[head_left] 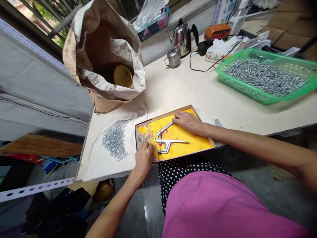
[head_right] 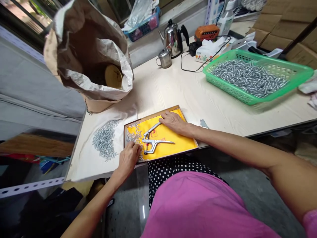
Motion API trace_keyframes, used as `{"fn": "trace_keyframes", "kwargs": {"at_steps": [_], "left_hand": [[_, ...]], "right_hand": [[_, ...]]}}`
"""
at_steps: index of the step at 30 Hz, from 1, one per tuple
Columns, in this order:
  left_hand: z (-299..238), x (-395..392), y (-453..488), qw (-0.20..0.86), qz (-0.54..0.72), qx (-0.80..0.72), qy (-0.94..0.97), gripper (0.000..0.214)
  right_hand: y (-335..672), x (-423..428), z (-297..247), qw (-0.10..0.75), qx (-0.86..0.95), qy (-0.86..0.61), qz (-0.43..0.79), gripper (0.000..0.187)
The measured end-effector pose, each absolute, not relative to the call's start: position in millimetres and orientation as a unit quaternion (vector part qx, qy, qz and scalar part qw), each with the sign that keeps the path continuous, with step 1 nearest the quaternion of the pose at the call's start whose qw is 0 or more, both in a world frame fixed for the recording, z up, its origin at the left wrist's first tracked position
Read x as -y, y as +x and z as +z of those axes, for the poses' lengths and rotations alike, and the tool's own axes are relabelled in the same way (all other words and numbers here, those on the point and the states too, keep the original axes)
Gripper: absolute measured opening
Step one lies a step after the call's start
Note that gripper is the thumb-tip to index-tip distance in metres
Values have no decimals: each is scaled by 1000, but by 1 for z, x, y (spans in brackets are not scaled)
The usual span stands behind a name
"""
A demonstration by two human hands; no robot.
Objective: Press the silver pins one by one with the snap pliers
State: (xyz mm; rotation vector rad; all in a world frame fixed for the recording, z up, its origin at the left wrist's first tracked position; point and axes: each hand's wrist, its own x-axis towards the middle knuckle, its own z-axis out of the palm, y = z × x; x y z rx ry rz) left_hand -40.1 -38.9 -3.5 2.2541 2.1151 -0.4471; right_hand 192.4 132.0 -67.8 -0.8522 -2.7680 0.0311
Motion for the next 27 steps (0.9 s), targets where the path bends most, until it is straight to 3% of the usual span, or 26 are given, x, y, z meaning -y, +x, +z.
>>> {"fn": "trace_keyframes", "kwargs": {"at_steps": [7,10,17,24,27], "left_hand": [[-7,28,-45,14,-146,-622,769,21],[-14,28,-51,20,-128,-625,770,23],[-28,32,-64,67,43,-653,753,25],[-8,37,-45,196,238,-721,621,17],[-6,31,-26,266,284,-727,566,15]], "right_hand": [[193,-111,-54,135,940,-312,11,20],[196,-86,-46,124,953,-268,66,23],[189,-58,-47,46,954,-258,148,19],[203,-65,-51,127,964,-223,64,28],[210,-70,-51,106,966,-232,46,24]]}}
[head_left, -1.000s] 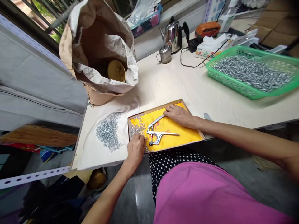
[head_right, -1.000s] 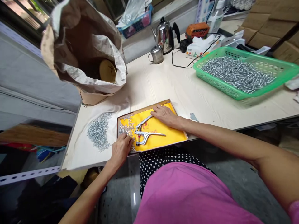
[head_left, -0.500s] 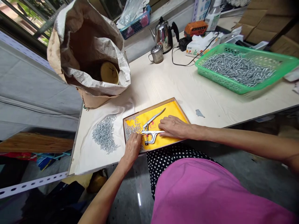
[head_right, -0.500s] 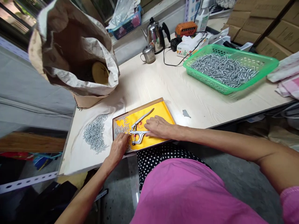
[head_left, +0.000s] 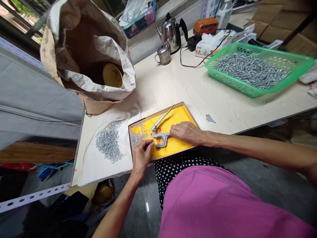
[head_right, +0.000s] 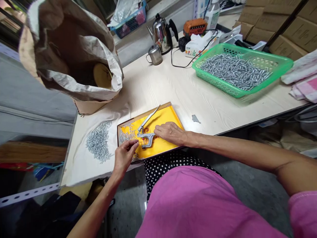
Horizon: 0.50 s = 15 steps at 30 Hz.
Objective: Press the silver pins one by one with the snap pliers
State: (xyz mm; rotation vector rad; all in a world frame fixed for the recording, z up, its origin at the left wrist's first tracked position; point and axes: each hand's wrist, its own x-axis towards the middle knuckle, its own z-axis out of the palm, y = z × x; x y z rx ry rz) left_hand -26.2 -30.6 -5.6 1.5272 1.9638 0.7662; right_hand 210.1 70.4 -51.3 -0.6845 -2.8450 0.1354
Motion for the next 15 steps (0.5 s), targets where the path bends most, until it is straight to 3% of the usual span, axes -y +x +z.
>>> {"fn": "trace_keyframes", "kwargs": {"at_steps": [4,9,15], "left_hand": [[-15,20,-12,301,285,-735,537,11],[-23,19,-22,304,340,-736,500,20],[-18,18,-25,436,368,-724,388,45]], "right_hand": [[213,-77,-50,55,965,-250,62,21],[218,-78,-52,105,963,-244,46,24],[224,-80,-53,123,959,-252,31,25]]}}
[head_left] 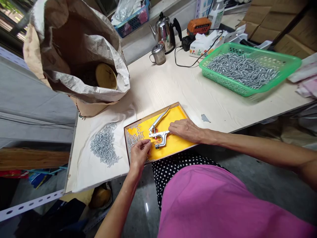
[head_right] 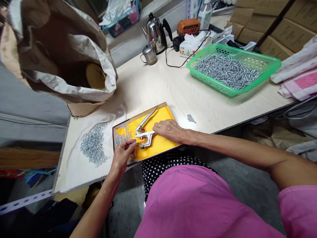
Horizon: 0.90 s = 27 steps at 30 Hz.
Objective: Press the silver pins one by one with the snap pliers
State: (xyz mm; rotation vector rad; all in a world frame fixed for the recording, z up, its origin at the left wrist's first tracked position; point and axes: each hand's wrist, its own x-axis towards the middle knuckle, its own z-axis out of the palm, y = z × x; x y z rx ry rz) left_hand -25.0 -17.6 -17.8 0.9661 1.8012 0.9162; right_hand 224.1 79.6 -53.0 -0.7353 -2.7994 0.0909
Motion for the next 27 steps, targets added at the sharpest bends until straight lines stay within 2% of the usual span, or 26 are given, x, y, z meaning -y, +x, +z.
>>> {"fn": "trace_keyframes", "kwargs": {"at_steps": [4,9,11,13,15,16,18,20,22,27], "left_hand": [[-13,14,-11,473,351,-716,374,43],[-11,12,7,434,283,-684,513,19],[-9,13,6,376,220,-685,584,12],[-5,16,-2,272,172,-710,626,13],[-2,18,-13,183,176,-738,625,15],[0,19,-17,176,192,-748,610,15],[0,21,-21,256,225,-757,557,19],[-4,20,-18,379,247,-749,484,29],[-10,19,-11,454,264,-737,426,39],[-21,15,2,490,260,-736,388,48]], "right_hand": [[232,-77,-50,95,963,-252,9,24],[248,-73,-47,82,959,-271,10,21],[253,-73,-45,86,954,-287,6,22],[257,-73,-45,91,951,-296,5,23],[258,-72,-45,97,951,-293,13,23],[257,-71,-46,98,952,-288,21,22],[252,-70,-49,94,955,-278,36,20],[244,-69,-51,85,958,-269,50,19],[237,-69,-52,76,960,-264,61,18],[231,-66,-45,58,957,-268,90,16]]}}
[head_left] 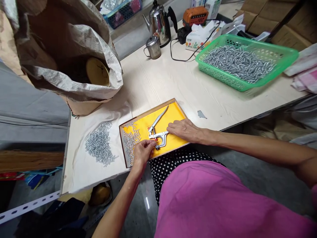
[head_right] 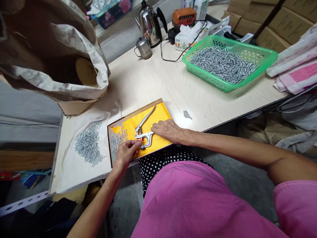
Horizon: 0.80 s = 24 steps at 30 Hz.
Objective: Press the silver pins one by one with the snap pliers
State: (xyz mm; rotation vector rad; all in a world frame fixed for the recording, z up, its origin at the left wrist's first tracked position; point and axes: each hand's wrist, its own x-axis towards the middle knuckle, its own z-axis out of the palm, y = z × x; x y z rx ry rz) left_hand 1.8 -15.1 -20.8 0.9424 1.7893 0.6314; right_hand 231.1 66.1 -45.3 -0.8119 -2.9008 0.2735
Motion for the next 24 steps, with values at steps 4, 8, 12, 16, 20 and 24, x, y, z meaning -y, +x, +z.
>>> {"fn": "trace_keyframes", "kwargs": {"at_steps": [4,8,12,16,20,24], "left_hand": [[-22,11,-1,489,233,-729,418,45],[-20,5,-3,497,196,-731,424,41],[-19,-2,-4,512,148,-726,435,39],[-19,-4,-5,520,124,-728,430,41],[-17,-1,-4,533,122,-731,408,42],[-14,2,0,550,134,-725,393,40]], "right_hand": [[232,-65,-42,52,957,-271,93,14],[232,-65,-45,59,957,-270,88,15],[232,-64,-51,75,957,-270,77,13],[230,-63,-56,79,955,-278,68,14],[229,-62,-58,73,954,-281,71,17],[230,-62,-58,69,953,-282,86,16]]}}
